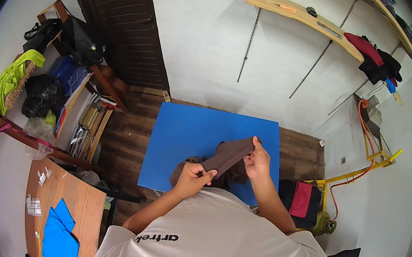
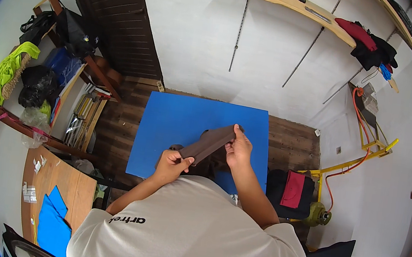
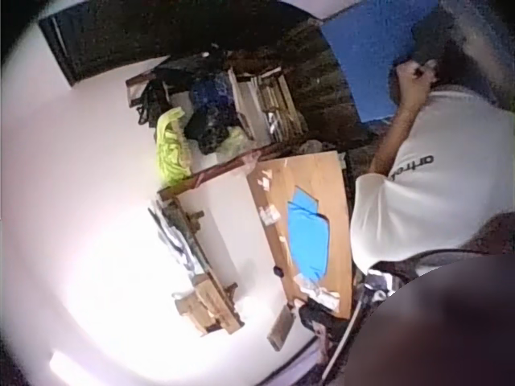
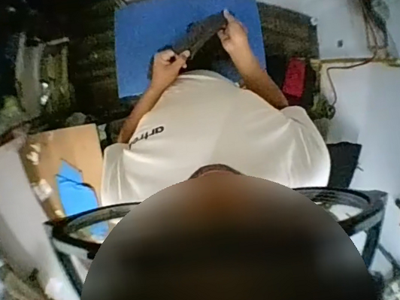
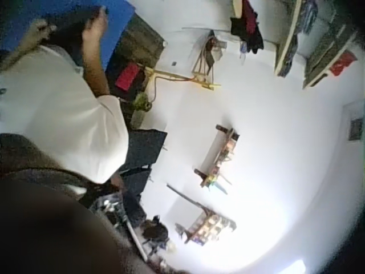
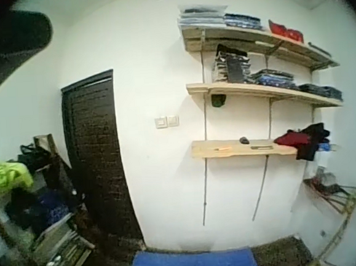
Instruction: Inspecting a piece of brown fabric for quality and removing loose threads on a workspace table.
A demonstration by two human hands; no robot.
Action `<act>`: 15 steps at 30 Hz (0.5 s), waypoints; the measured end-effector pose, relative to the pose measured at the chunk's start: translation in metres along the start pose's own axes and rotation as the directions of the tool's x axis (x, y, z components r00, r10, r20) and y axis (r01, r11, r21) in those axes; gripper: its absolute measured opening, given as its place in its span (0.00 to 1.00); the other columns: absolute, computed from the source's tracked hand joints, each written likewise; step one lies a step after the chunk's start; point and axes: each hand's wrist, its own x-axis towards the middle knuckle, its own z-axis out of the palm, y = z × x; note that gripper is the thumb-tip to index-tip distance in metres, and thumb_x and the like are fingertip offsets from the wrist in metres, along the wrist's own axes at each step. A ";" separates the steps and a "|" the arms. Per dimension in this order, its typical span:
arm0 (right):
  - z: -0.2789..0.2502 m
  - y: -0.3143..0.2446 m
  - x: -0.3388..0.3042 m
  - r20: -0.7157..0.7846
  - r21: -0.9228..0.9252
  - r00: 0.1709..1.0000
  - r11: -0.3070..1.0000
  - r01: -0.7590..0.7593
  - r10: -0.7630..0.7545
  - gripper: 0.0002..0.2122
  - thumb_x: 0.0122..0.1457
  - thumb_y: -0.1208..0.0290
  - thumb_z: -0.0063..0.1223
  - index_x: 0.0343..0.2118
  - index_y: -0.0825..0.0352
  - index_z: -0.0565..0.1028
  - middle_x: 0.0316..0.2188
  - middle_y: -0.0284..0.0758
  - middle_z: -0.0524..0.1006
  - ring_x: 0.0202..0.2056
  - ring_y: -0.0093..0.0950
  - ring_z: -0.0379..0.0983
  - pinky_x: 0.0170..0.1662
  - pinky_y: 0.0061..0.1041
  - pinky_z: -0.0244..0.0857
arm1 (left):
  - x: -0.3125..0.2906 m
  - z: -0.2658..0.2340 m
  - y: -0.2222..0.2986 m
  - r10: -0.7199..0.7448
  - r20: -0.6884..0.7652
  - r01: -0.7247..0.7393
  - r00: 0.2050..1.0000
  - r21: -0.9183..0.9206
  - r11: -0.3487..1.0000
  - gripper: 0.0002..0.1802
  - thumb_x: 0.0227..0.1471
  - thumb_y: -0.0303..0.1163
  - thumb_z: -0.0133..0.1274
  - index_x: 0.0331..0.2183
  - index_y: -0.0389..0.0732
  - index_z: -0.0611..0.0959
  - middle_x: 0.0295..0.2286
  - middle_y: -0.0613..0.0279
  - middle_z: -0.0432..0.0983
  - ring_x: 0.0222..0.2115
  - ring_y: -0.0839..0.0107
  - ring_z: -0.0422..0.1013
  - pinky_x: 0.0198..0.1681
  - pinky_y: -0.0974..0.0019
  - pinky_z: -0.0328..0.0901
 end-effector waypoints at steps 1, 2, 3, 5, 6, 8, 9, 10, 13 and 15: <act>-0.002 -0.002 0.003 -0.014 0.000 1.000 1.000 0.008 -0.008 0.08 0.62 0.65 0.65 0.28 0.56 0.76 0.22 0.23 0.75 0.23 0.16 0.67 0.26 0.18 0.59 | 0.000 0.000 -0.001 0.030 0.019 -0.030 0.999 -0.015 0.999 0.21 0.57 0.31 0.65 0.15 0.38 0.78 0.14 0.67 0.76 0.16 0.86 0.65 0.19 0.73 0.57; -0.004 -0.005 0.006 -0.018 0.015 1.000 1.000 0.008 -0.008 0.08 0.62 0.65 0.65 0.28 0.56 0.76 0.22 0.24 0.75 0.23 0.17 0.67 0.26 0.18 0.59 | 0.000 0.001 -0.001 0.030 0.010 -0.030 0.999 -0.018 0.999 0.21 0.57 0.31 0.65 0.15 0.38 0.78 0.14 0.67 0.76 0.16 0.86 0.65 0.19 0.73 0.57; -0.006 -0.007 0.008 -0.022 0.034 0.999 0.999 0.028 -0.028 0.09 0.63 0.65 0.65 0.28 0.57 0.76 0.22 0.24 0.75 0.22 0.17 0.67 0.26 0.18 0.59 | 0.000 0.001 -0.002 0.025 0.018 -0.024 1.000 -0.017 1.000 0.20 0.57 0.31 0.65 0.16 0.37 0.79 0.14 0.67 0.77 0.16 0.86 0.65 0.20 0.73 0.57; -0.008 -0.011 0.009 -0.027 0.038 0.999 0.999 0.018 -0.017 0.09 0.63 0.65 0.64 0.28 0.57 0.76 0.22 0.25 0.75 0.22 0.18 0.67 0.26 0.19 0.60 | -0.001 0.001 -0.002 0.020 0.029 -0.019 0.999 -0.015 1.000 0.19 0.57 0.31 0.65 0.16 0.37 0.80 0.14 0.67 0.77 0.17 0.86 0.65 0.20 0.73 0.57; -0.009 -0.014 0.009 -0.035 0.047 0.999 0.998 0.032 -0.030 0.09 0.63 0.65 0.64 0.28 0.58 0.76 0.22 0.25 0.76 0.22 0.18 0.68 0.26 0.19 0.60 | -0.001 0.002 -0.002 0.013 0.017 -0.012 1.000 -0.020 1.000 0.19 0.57 0.31 0.65 0.16 0.37 0.80 0.14 0.68 0.76 0.16 0.86 0.64 0.20 0.73 0.57; -0.011 -0.020 0.005 0.007 0.037 0.999 0.998 0.048 -0.049 0.09 0.63 0.65 0.64 0.28 0.58 0.76 0.22 0.25 0.76 0.22 0.18 0.68 0.26 0.19 0.60 | -0.001 0.001 -0.002 0.006 0.007 -0.006 1.000 -0.026 1.000 0.19 0.57 0.31 0.65 0.16 0.38 0.80 0.14 0.68 0.76 0.16 0.86 0.63 0.19 0.73 0.56; -0.011 -0.024 0.002 0.032 0.031 0.997 0.998 0.062 -0.063 0.09 0.64 0.64 0.63 0.28 0.57 0.76 0.22 0.25 0.76 0.23 0.18 0.69 0.26 0.19 0.61 | 0.000 0.001 -0.002 -0.031 -0.018 0.030 0.999 -0.038 0.999 0.20 0.57 0.32 0.64 0.17 0.38 0.80 0.15 0.69 0.76 0.16 0.86 0.62 0.20 0.73 0.55; -0.011 -0.029 -0.002 0.050 0.032 0.996 0.997 0.070 -0.072 0.09 0.64 0.64 0.63 0.28 0.57 0.76 0.22 0.25 0.76 0.23 0.18 0.69 0.26 0.19 0.61 | 0.001 0.000 -0.002 -0.072 -0.043 0.071 0.996 -0.035 0.997 0.20 0.58 0.33 0.64 0.17 0.38 0.80 0.15 0.70 0.76 0.16 0.86 0.61 0.20 0.73 0.54; -0.007 -0.047 -0.021 0.158 0.011 0.978 0.991 0.136 -0.136 0.08 0.65 0.63 0.62 0.30 0.57 0.77 0.24 0.24 0.78 0.24 0.17 0.72 0.28 0.20 0.64 | 0.007 -0.007 0.002 -0.134 -0.058 0.122 0.989 -0.174 0.977 0.20 0.60 0.36 0.62 0.19 0.39 0.81 0.17 0.71 0.77 0.17 0.86 0.60 0.20 0.73 0.53; 0.001 -0.061 -0.036 0.196 0.008 0.956 0.975 0.221 -0.219 0.07 0.65 0.63 0.61 0.31 0.56 0.78 0.24 0.24 0.78 0.25 0.15 0.72 0.28 0.18 0.65 | 0.011 -0.016 0.012 -0.112 -0.018 0.108 0.994 -0.141 0.984 0.19 0.62 0.37 0.60 0.21 0.39 0.82 0.19 0.72 0.78 0.17 0.86 0.59 0.21 0.73 0.52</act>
